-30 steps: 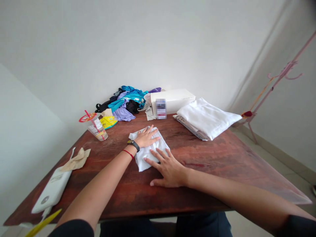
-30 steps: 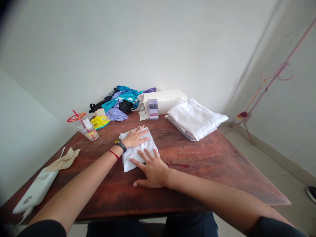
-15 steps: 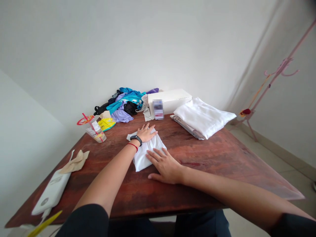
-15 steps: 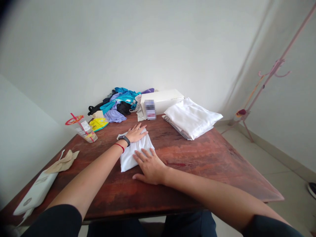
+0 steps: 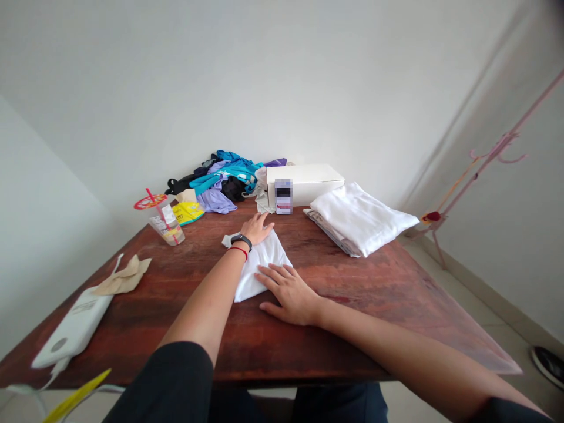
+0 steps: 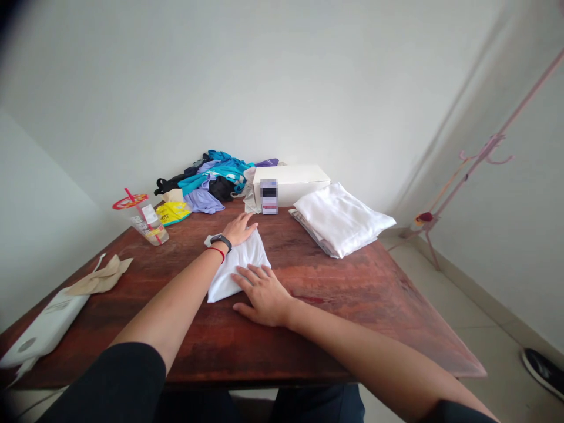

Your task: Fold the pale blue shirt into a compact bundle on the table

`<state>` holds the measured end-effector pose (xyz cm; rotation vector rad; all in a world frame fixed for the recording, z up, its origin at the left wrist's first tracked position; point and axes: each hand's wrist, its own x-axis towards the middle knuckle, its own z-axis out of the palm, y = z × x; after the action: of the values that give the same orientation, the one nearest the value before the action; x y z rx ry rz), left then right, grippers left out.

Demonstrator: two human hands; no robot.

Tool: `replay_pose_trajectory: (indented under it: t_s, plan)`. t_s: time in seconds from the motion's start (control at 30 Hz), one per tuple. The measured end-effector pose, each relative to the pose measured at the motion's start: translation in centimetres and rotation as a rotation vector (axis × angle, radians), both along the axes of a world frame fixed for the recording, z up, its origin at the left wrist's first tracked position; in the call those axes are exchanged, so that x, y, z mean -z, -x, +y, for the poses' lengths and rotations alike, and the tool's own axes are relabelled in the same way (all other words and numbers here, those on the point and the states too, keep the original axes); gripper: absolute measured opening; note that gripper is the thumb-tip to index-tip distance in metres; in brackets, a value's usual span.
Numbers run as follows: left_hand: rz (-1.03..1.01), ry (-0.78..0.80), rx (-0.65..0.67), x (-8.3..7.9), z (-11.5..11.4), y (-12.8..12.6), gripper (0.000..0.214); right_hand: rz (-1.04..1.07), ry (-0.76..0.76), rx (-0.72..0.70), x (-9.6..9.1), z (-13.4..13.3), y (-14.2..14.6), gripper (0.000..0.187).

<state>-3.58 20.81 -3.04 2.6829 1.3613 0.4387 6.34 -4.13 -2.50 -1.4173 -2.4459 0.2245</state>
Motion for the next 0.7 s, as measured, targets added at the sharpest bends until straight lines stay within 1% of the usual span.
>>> replay_pose_trajectory:
  t_s: [0.13, 0.27, 0.43, 0.7]
  plan:
    - [-0.066, -0.084, -0.028, 0.00, -0.60, 0.23, 0.040, -0.002, 0.005, 0.001, 0.08, 0.01, 0.04, 0.071]
    - [-0.100, -0.139, -0.076, 0.00, -0.97, 0.38, 0.029, -0.007, 0.015, 0.004, 0.12, 0.05, 0.08, 0.071]
    - [-0.107, -0.161, -0.102, 0.24, -0.73, 0.35, 0.029, -0.016, 0.010, 0.007, 0.24, 0.13, 0.10, 0.071]
    - [-0.129, -0.152, -0.132, 0.72, -0.35, 0.31, 0.031, -0.040, 0.012, 0.010, 0.12, 0.03, 0.11, 0.071]
